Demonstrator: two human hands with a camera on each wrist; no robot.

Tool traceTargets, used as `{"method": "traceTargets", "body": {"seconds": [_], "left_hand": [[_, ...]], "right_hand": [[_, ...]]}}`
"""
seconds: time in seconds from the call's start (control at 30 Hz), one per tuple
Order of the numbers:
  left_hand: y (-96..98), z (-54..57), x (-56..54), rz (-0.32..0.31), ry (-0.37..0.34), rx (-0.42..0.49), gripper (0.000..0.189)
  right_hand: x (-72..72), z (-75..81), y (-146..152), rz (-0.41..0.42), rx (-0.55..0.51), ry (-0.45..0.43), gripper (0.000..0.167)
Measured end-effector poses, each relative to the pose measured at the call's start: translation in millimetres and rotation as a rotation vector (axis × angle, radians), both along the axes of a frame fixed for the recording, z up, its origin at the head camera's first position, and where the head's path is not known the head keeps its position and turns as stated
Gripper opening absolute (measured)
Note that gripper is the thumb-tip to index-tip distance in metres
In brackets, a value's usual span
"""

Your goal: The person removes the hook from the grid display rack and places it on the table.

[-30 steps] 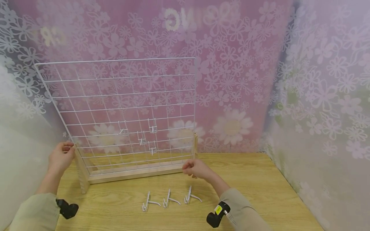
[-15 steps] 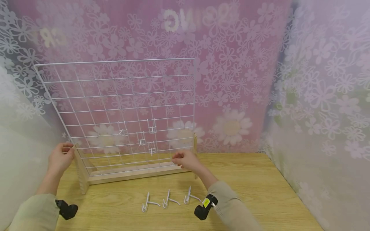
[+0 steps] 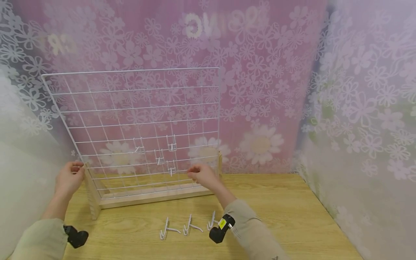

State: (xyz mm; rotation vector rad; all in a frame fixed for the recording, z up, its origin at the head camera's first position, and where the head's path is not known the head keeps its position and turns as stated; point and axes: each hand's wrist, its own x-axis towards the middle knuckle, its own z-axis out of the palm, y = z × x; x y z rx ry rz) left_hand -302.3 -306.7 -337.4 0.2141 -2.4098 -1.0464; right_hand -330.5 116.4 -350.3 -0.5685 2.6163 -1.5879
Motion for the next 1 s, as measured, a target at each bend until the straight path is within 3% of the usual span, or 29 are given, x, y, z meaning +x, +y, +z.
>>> {"method": "traceTargets", "body": {"seconds": [0.3, 0.43, 0.63, 1.0], "left_hand": [[-0.8, 1.8, 1.4, 0.002, 0.004, 0.009, 0.029], [-0.7, 2.1, 2.0, -0.001, 0.004, -0.003, 0.029], [0.4, 1.7, 3.0, 0.004, 0.002, -0.001, 0.029], [1.9, 1.6, 2.3, 0.001, -0.006, 0.005, 0.029]], "right_hand": [[-5.6, 10.5, -17, -0.047, -0.013, -0.004, 0.019], [-6.4, 13.1, -24, -0.041, -0.007, 0.034, 0.018], [-5.7, 13.2, -33, -0.030, -0.063, 0.040, 0.019], [-8.8, 10.7, -47, -0.025, -0.068, 0.058, 0.017]]}}
